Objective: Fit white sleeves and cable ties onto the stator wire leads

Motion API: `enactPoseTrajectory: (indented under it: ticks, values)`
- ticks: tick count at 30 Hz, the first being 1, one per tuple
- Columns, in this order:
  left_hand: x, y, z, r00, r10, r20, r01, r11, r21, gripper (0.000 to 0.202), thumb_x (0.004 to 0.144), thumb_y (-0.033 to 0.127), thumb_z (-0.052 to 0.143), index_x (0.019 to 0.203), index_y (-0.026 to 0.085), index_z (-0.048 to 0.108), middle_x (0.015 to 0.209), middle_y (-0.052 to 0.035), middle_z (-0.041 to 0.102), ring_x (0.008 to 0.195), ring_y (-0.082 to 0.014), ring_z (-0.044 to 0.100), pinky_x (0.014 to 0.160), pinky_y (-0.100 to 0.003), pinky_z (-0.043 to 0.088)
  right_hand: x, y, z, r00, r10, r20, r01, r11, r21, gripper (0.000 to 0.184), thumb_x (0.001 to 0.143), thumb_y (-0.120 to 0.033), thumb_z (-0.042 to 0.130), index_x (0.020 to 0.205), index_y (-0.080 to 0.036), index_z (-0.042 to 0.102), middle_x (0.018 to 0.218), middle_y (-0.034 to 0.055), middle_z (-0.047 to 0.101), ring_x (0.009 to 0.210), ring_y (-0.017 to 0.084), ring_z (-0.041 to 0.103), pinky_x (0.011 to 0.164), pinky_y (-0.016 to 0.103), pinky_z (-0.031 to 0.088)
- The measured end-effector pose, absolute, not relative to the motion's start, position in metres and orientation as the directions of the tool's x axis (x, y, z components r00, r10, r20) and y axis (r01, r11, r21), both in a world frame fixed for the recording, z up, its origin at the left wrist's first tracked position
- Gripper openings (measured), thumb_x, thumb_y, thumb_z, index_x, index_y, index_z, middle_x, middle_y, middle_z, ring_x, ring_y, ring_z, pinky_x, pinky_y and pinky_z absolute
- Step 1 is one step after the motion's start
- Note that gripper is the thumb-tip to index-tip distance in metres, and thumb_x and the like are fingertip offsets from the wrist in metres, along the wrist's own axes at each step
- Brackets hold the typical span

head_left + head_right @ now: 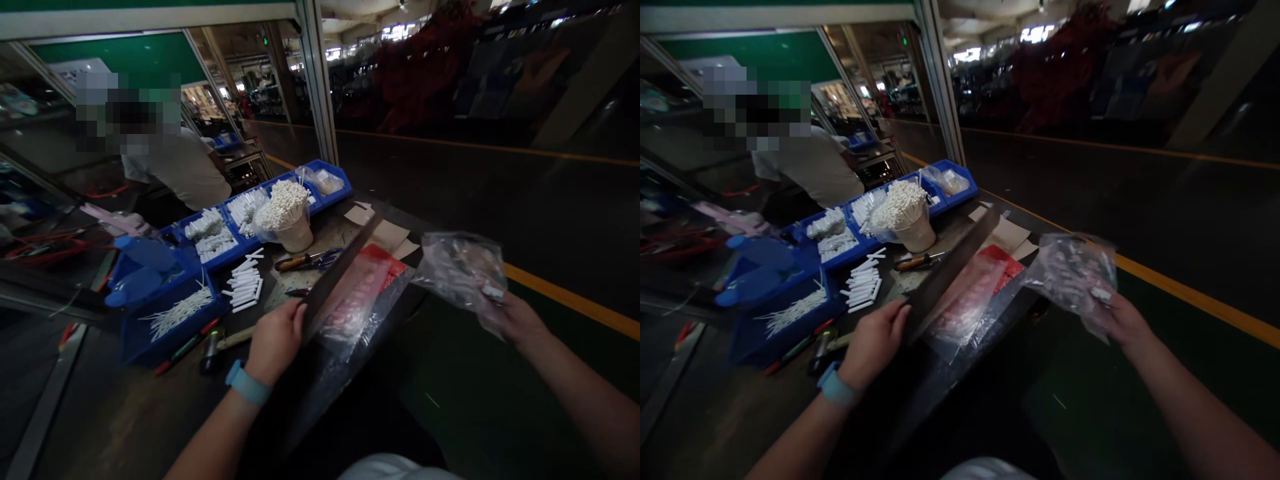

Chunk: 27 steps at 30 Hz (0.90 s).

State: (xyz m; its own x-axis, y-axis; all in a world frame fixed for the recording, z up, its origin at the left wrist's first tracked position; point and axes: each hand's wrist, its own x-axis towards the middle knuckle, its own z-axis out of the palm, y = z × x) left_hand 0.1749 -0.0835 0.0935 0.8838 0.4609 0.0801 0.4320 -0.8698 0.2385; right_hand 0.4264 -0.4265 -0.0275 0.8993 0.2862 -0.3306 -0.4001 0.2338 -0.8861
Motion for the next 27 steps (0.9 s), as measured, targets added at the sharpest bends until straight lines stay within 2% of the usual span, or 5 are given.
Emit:
enactPoseTrajectory:
  ticks: [4, 9, 17, 21, 27]
  values:
    - [0.168, -0.063, 0.119, 0.838, 0.514, 0.181, 0.473, -0.851, 0.228, 0.037, 0.090, 0.036, 0.033, 0.095, 0.016, 0.064, 0.081, -0.0091, 0.070, 0.069, -0.0214, 0.064, 0.062, -0.029, 0.042, 0.406, -0.370, 0.001, 0.772, 0.581, -0.258, -0.478, 0.263, -0.838, 0.044, 0.065, -0.028, 0.070, 0.107, -0.022, 0.058, 0.116, 0.0069, 0.060, 0.107, 0.025, 0.057, 0.084, 0.031, 0.053]
    - [0.164, -0.055, 0.138, 0.797, 0.548, 0.254, 0.512, -0.836, 0.196, 0.039, 0.090, 0.037, 0.033, 0.093, 0.016, 0.065, 0.079, -0.0080, 0.070, 0.068, -0.0211, 0.062, 0.062, -0.028, 0.040, 0.388, -0.294, 0.020, 0.655, 0.719, -0.232, -0.478, 0.156, -0.865, 0.046, 0.062, -0.024, 0.074, 0.106, -0.017, 0.060, 0.101, 0.0075, 0.065, 0.082, 0.022, 0.064, 0.068, 0.030, 0.055]
    - [0.160, -0.049, 0.151, 0.778, 0.559, 0.286, 0.524, -0.829, 0.194, 0.038, 0.089, 0.037, 0.034, 0.096, 0.016, 0.066, 0.080, -0.0082, 0.070, 0.069, -0.0212, 0.062, 0.062, -0.028, 0.040, 0.375, -0.235, 0.040, 0.625, 0.768, -0.139, -0.391, 0.154, -0.907, 0.041, 0.051, -0.013, 0.070, 0.091, -0.018, 0.064, 0.094, 0.0035, 0.067, 0.086, 0.023, 0.063, 0.071, 0.026, 0.053]
    - [0.159, -0.051, 0.143, 0.786, 0.552, 0.279, 0.466, -0.825, 0.319, 0.036, 0.089, 0.036, 0.035, 0.090, 0.016, 0.065, 0.079, -0.0066, 0.069, 0.069, -0.0193, 0.062, 0.064, -0.028, 0.042, 0.393, -0.279, 0.061, 0.673, 0.720, -0.171, -0.373, 0.131, -0.919, 0.045, 0.055, -0.015, 0.071, 0.099, -0.017, 0.063, 0.098, 0.0063, 0.067, 0.084, 0.025, 0.064, 0.070, 0.029, 0.054]
    - [0.165, -0.067, 0.124, 0.847, 0.490, 0.205, 0.362, -0.815, 0.452, 0.033, 0.090, 0.034, 0.036, 0.084, 0.016, 0.064, 0.077, -0.0042, 0.068, 0.070, -0.0171, 0.061, 0.063, -0.026, 0.042, 0.398, -0.301, 0.064, 0.790, 0.588, -0.172, -0.415, 0.308, -0.856, 0.037, 0.062, -0.023, 0.064, 0.099, -0.022, 0.061, 0.103, 0.0050, 0.065, 0.093, 0.024, 0.062, 0.079, 0.031, 0.054]
